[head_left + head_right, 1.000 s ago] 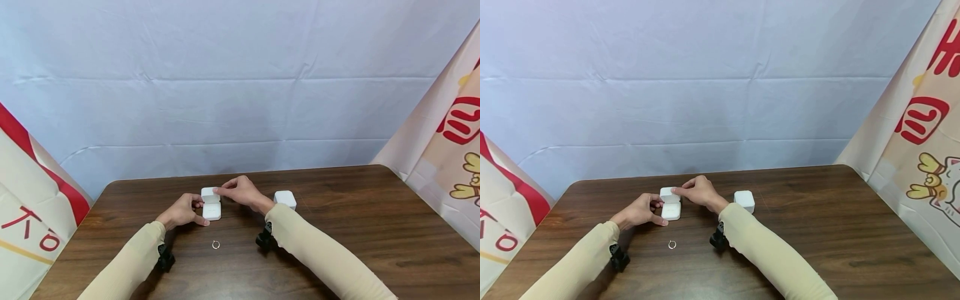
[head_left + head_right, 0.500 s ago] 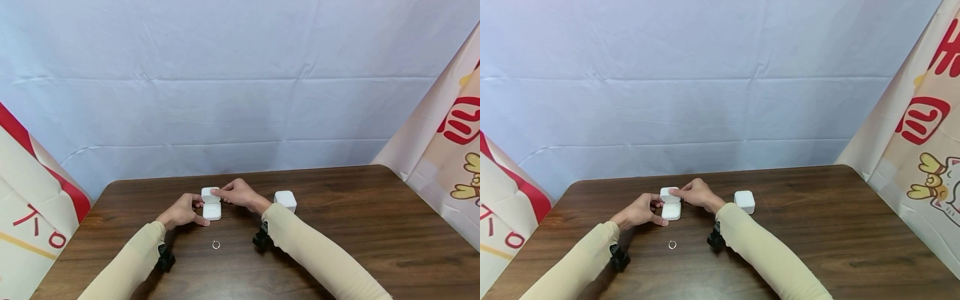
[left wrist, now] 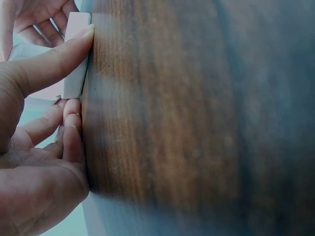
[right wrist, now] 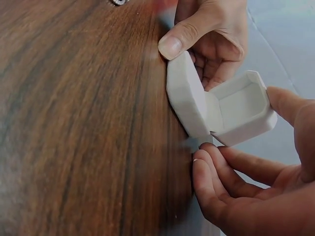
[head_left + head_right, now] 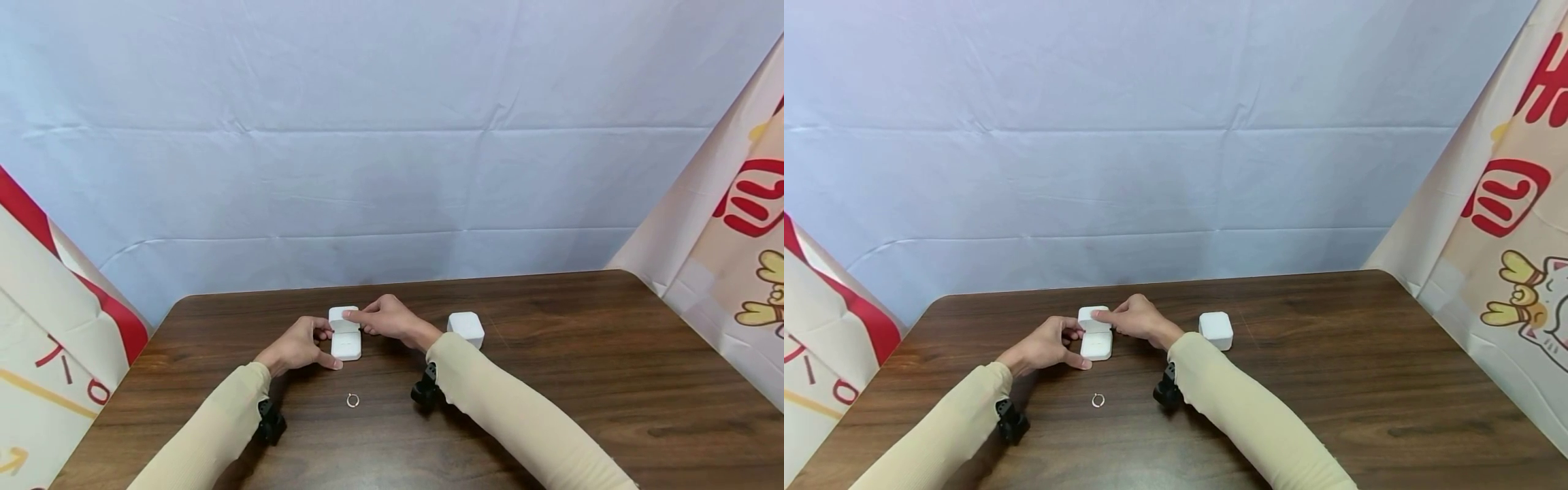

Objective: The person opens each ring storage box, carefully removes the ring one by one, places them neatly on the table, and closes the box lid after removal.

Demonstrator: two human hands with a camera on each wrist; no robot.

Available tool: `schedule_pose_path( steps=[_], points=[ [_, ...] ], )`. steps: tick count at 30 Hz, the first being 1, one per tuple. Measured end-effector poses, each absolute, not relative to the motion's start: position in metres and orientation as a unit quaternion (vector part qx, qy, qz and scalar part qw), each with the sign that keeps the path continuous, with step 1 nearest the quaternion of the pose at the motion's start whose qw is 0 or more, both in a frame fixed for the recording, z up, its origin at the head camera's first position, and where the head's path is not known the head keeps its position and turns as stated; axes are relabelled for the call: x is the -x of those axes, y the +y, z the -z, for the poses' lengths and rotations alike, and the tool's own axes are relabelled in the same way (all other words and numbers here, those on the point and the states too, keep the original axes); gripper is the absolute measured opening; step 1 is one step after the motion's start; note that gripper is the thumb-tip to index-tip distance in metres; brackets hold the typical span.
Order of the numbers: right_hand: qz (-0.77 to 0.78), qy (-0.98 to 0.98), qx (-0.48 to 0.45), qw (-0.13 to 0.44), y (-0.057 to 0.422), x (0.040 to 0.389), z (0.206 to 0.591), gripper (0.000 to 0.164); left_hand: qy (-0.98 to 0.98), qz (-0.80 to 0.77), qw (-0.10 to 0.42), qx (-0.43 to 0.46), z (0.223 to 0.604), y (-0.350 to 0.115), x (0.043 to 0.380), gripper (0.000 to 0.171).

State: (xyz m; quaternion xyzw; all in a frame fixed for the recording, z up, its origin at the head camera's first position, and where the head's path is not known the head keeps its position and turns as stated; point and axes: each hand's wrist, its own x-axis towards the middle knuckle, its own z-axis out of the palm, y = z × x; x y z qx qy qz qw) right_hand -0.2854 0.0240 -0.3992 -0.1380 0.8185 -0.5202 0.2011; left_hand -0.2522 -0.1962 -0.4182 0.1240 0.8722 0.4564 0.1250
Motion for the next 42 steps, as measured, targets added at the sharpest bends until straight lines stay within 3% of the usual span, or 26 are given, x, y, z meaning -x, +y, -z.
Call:
schedule_pose_path(
  steps=[18,42],
  points=[
    [0.544,0.800,0.140,0.211,0.0241,0.2830,0.4002,0.043,0.865,-0.467,0.127,-0.135,0.4194,-0.1955,0.2504,0.047],
    [0.537,0.812,0.179,0.146,0.0259,0.2763,0.4062,0.044,0.863,-0.466,0.126,-0.151,0.4191,-0.1972,0.2518,0.046]
  ],
)
